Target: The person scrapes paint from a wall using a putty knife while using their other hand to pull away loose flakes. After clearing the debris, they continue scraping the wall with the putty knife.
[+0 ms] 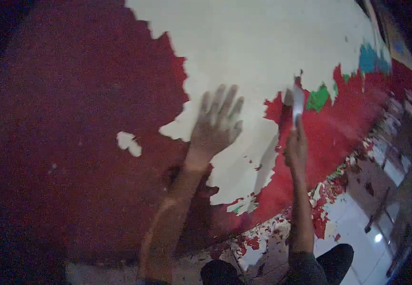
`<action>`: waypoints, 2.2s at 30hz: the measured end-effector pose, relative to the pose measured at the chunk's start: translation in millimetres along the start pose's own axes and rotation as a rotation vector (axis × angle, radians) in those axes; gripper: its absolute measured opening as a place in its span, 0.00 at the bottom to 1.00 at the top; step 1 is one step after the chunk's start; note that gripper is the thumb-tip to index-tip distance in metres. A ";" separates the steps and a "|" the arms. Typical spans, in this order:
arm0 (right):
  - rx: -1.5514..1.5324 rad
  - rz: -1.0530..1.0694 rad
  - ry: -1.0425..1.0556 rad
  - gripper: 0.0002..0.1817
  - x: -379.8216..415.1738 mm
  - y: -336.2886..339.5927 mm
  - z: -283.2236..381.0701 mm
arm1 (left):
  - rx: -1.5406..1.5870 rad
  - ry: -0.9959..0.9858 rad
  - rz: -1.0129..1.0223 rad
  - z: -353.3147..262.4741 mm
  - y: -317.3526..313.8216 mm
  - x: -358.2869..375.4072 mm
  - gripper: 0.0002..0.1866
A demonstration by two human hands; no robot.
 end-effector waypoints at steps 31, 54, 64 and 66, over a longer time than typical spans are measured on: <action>0.083 0.566 0.216 0.28 95.7 -70.0 3.9 | -0.120 0.553 -0.373 88.9 47.4 90.9 0.22; 0.197 0.577 0.240 0.27 101.0 -97.6 52.3 | -0.053 0.567 -0.404 85.8 58.5 92.7 0.19; 0.229 0.542 0.305 0.29 105.8 -86.9 36.2 | -0.084 0.560 -0.380 86.9 55.8 93.4 0.19; 0.198 0.529 0.272 0.29 105.4 -73.4 8.3 | -0.100 0.568 -0.387 90.0 56.7 93.7 0.18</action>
Point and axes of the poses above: each hand's wrist, its own x-axis away from the middle knuckle, its own y-axis out of the back of the hand, z = x × y, the point moved 2 cm from there along -x, towards the middle knuckle, and after that the axes turned 6 degrees about -x, right-handed, at the moved point
